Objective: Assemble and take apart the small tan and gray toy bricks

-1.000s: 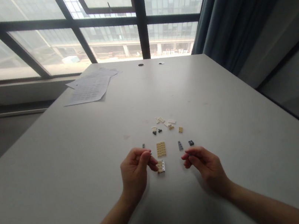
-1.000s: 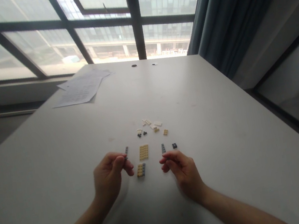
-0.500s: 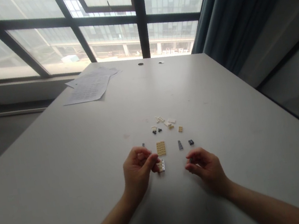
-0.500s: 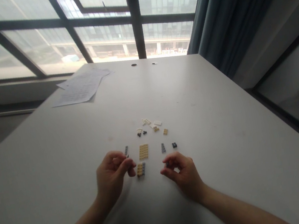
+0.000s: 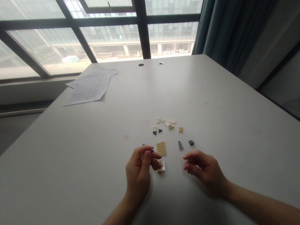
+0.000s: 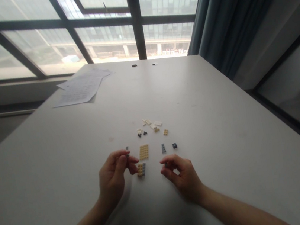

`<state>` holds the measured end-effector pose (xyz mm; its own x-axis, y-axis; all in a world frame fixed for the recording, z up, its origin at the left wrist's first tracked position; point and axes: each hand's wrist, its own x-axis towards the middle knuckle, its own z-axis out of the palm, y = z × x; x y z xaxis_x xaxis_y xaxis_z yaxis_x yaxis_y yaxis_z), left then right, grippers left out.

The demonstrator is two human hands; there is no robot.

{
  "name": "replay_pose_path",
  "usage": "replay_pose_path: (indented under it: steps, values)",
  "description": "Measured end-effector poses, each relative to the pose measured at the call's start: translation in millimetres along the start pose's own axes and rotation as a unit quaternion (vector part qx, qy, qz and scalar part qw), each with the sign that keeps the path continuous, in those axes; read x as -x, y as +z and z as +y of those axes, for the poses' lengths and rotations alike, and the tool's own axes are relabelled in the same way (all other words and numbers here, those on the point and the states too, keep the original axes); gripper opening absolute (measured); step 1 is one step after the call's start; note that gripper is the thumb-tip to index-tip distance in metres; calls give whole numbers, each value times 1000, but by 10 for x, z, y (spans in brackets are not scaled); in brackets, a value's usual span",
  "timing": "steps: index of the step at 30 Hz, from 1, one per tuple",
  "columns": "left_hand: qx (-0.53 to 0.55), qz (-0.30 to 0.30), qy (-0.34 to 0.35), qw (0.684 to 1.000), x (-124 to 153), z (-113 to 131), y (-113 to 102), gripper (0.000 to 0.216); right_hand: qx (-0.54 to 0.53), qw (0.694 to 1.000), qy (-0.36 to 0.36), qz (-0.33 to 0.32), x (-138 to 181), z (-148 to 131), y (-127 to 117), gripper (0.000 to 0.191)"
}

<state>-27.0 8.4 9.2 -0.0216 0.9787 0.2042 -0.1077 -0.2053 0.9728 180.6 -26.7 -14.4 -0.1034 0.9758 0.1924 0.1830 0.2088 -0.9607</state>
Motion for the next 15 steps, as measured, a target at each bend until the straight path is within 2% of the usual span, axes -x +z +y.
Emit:
replay_pose_path:
  steps: [4, 11, 15]
  values:
    - [-17, 13, 14, 1000, -5, 1, 9, 22, -41, 999, -1, -23, 13, -14, 18, 15]
    - [-8, 16, -26, 999, -5, 8, 24, 35, -33, 999, -15, -15, 29, -13, 29, 18]
    - [-45, 10, -32, 998, 1, 59, 26, 43, -29, 999, -16, -15, 23, -9, 33, 18]
